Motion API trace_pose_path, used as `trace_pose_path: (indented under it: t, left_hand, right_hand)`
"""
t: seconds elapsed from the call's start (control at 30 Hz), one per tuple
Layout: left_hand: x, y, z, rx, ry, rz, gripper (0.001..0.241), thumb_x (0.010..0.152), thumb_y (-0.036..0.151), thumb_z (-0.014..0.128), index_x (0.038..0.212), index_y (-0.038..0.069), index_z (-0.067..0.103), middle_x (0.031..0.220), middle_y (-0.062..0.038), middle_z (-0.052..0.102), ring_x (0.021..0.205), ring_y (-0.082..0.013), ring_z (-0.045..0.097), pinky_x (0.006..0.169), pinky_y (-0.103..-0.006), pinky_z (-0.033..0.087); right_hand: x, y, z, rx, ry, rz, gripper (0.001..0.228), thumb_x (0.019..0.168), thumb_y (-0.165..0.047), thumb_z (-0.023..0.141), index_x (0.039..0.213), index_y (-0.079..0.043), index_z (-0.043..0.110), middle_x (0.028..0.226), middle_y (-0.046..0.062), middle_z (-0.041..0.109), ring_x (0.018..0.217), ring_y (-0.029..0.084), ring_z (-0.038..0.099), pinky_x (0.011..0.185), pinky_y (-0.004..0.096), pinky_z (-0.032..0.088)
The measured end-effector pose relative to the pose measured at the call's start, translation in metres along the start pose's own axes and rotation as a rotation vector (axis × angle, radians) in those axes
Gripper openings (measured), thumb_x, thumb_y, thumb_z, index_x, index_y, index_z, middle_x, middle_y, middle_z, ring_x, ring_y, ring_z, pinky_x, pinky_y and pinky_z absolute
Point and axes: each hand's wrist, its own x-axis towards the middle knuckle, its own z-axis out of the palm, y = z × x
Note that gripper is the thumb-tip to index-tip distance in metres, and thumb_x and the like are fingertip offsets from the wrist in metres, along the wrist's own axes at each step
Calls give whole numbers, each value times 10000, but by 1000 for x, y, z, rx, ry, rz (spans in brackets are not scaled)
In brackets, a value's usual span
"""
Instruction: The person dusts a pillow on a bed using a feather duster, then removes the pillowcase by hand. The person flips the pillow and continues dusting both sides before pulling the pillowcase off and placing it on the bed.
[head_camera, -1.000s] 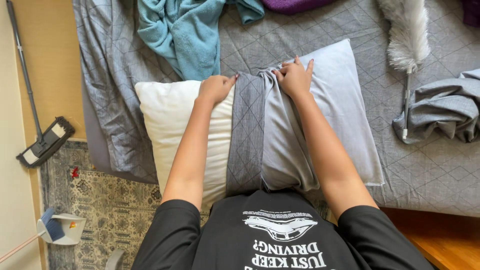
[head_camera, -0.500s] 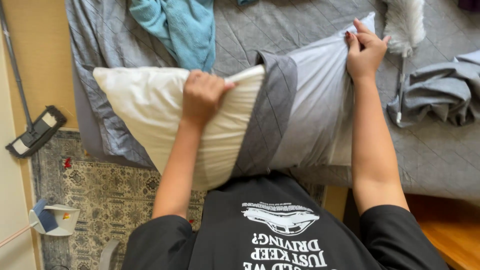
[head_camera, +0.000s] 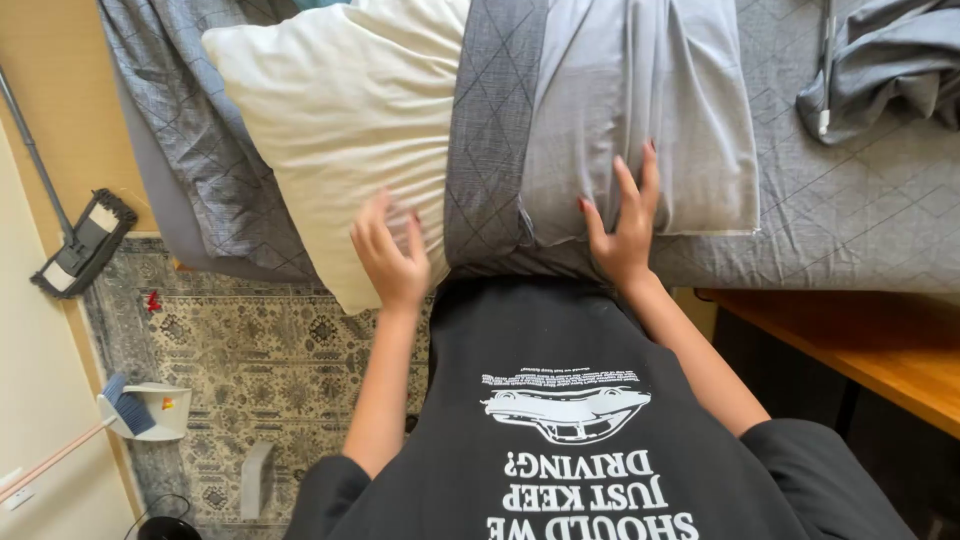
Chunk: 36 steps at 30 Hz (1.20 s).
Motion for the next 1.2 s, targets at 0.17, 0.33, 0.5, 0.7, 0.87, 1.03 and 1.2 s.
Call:
trace_pose_path:
  t: [0.17,0.33,0.5,0.7,0.87,1.03,1.2]
  left_hand:
    - [-81,16,-21,-72,-330,-173,315,1032,227,673,1254,23,580,1083,-124,685,1006,-296,660,916,-407,515]
    - [-146,-66,47,-238,-529,-505,398,1038,366,564,1142,-11,636,1017,-128,728,971,-291,697,874,-409,544]
    - [-139,-81,78,-777,-1018,-1275,824,1005,679,202,1155,30,687,994,-36,796,921,-168,761,775,-282,573]
    - [-131,-58,96,-789,-216,-809,400,1108,321,461,1175,-54,583,876,-47,601,627,-174,576,585,-313,488]
    - [-91,-35,66,-628,-191,-653,338,1121,268,454,1126,-28,617,686,-38,561,576,-144,560,564,-311,476]
    - [-57,-16,38,-515,-162,-574,361,1123,296,452,1079,-19,625,623,-32,533,506,-141,550,523,-305,464]
    - [-38,-18,15,-361,-236,-499,453,1119,371,422,1079,5,687,597,-15,593,500,-158,613,538,-311,508]
  right_hand:
    - [-79,35,4,94,-63,187,267,993,-161,758,1166,-1,634,1229,202,575,1182,325,539,1030,404,441]
    - [-114,89,71,661,-431,785,456,1050,-399,573,1069,36,710,946,133,759,829,212,728,769,308,577]
    - [-95,90,106,792,-470,943,620,1032,-537,535,958,65,667,868,136,740,678,197,729,611,297,569]
    - [-87,73,92,889,-374,887,554,1038,-491,602,890,40,661,778,96,682,615,167,663,571,285,517]
    - [-65,58,72,957,-350,872,547,1053,-476,585,908,40,697,717,52,646,568,141,620,557,271,503]
    - [-57,55,61,955,-336,797,581,1056,-495,547,901,44,702,686,40,639,534,137,608,523,269,496]
    - [-48,69,34,886,-61,844,469,1060,-408,597,869,9,695,674,48,628,514,143,597,474,274,456]
